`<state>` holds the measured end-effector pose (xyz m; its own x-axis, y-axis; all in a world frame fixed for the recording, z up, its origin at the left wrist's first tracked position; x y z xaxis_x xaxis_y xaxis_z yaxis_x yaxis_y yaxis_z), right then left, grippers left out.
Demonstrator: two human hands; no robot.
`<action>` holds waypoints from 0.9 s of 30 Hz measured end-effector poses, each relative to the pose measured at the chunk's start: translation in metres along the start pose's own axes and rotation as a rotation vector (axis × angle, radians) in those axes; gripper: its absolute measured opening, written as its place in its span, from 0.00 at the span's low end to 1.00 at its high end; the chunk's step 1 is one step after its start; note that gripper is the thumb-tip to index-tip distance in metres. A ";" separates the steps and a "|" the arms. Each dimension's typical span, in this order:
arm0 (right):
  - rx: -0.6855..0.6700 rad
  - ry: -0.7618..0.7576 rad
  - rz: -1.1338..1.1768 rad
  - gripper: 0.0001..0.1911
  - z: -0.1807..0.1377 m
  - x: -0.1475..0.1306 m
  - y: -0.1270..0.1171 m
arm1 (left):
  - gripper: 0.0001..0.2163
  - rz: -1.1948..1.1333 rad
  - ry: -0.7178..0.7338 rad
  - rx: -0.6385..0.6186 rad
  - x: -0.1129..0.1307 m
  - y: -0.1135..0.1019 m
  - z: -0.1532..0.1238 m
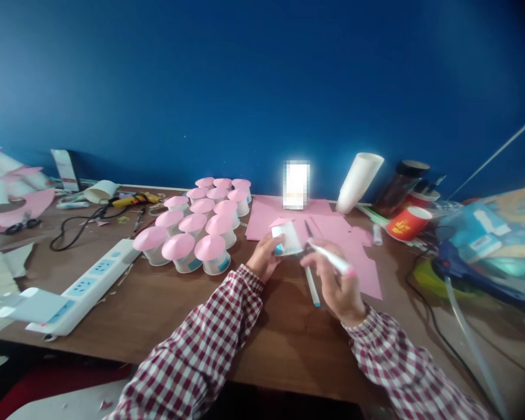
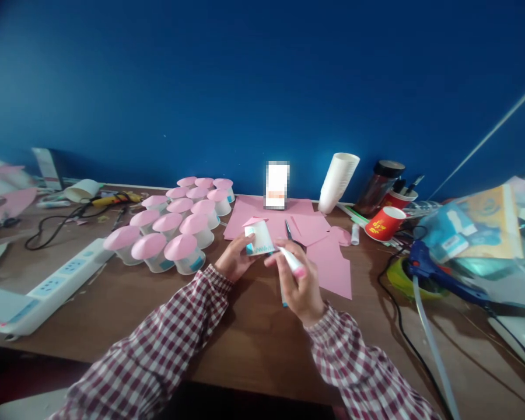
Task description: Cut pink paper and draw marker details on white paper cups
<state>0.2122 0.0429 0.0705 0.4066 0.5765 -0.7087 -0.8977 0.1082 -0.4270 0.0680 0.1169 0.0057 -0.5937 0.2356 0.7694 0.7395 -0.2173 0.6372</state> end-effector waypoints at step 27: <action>-0.046 -0.135 -0.257 0.10 0.004 -0.009 0.002 | 0.19 0.070 0.020 -0.114 -0.005 0.008 0.002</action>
<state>0.2057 0.0415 0.0782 0.5905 0.6378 -0.4944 -0.7586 0.2297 -0.6097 0.0778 0.1158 0.0069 -0.5494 0.1973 0.8119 0.7390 -0.3388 0.5824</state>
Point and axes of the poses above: each hand's wrist, its own z-axis towards the middle knuckle, its own y-axis out of the palm, x = y × z, the point moved 7 cm from there along z, towards the middle knuckle, and after that the axes turned 9 degrees about -x, right-handed, at the moved point
